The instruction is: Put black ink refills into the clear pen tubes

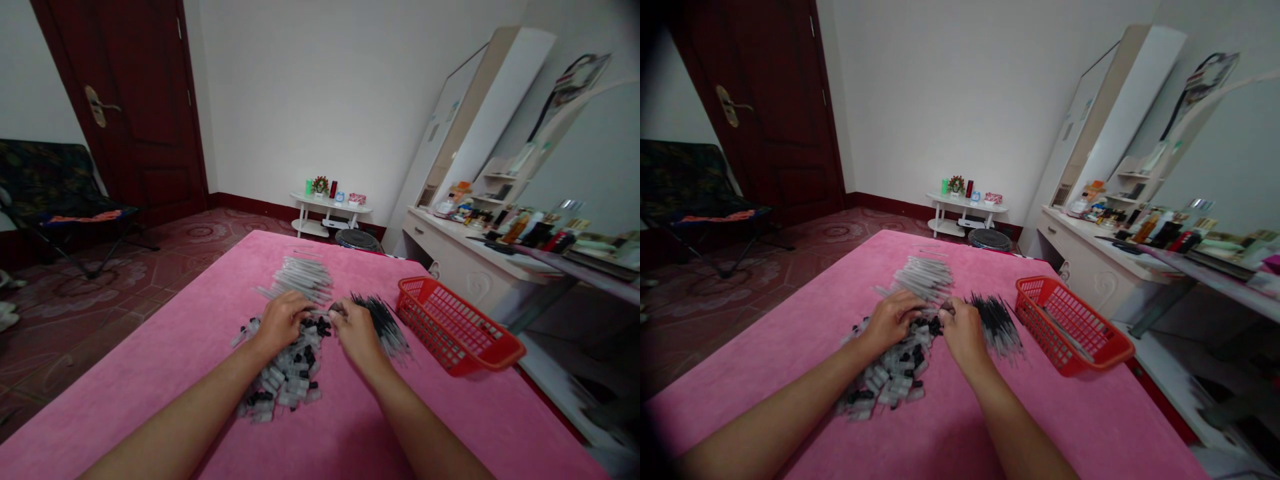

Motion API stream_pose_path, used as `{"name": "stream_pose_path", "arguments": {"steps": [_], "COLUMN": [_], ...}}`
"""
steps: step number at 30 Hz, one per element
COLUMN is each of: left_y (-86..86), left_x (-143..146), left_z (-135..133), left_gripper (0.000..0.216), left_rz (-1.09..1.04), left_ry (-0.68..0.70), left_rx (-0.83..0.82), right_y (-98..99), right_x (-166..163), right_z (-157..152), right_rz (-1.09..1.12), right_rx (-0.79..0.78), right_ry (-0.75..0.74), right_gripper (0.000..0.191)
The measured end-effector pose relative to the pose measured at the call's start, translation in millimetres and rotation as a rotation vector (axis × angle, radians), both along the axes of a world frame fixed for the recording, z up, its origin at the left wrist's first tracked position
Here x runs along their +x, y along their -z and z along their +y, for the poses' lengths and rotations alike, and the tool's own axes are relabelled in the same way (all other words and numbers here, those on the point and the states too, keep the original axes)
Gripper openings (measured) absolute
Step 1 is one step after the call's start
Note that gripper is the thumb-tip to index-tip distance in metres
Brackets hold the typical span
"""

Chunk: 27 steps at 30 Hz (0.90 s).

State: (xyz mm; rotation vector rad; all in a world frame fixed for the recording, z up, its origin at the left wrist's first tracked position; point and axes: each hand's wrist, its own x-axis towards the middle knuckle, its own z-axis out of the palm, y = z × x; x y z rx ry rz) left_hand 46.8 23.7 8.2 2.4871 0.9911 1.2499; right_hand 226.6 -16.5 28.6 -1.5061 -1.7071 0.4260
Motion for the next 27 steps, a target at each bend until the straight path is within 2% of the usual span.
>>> {"name": "stream_pose_path", "arguments": {"steps": [5,9,11,15,17,19,21,25,27], "left_y": [-2.0,-1.6,-1.2,-0.6,-0.5,-0.5,-0.6,-0.1,0.4], "left_x": [1.4,2.4,2.4,2.1,2.2,2.3,2.4,1.9,1.8], "left_z": [-1.0,-0.4,0.1,0.7,0.7,0.6,0.6,2.1,3.1], "left_gripper": [0.02,0.02,0.019,0.018,0.018,0.018,0.019,0.019,0.019], "left_rz": [-0.011,-0.032,-0.044,-0.07,-0.07,-0.062,-0.063,-0.117,-0.126], "left_ry": [0.016,0.023,0.01,-0.03,-0.031,-0.022,-0.014,-0.012,-0.001], "left_rx": [-0.001,-0.009,-0.019,-0.042,-0.046,-0.042,-0.039,-0.041,-0.04], "right_y": [2.1,4.0,4.6,2.9,0.2,-2.9,-5.1,-5.5,-5.3], "right_x": [-0.1,0.9,1.8,2.0,1.7,1.9,2.7,4.9,5.8], "right_z": [0.2,3.2,4.6,4.0,1.9,-0.2,-1.0,0.6,1.2], "right_rz": [-0.234,-0.166,-0.071,0.067,-0.007,-0.104,-0.141,-0.13,-0.146], "right_rx": [0.02,-0.019,-0.02,-0.011,0.008,0.004,-0.017,0.0,0.004], "right_ry": [0.078,0.038,0.002,-0.099,-0.083,-0.044,-0.031,-0.053,-0.067], "right_gripper": [0.034,0.044,0.04,0.016,0.019,0.036,0.043,0.025,0.03]}}
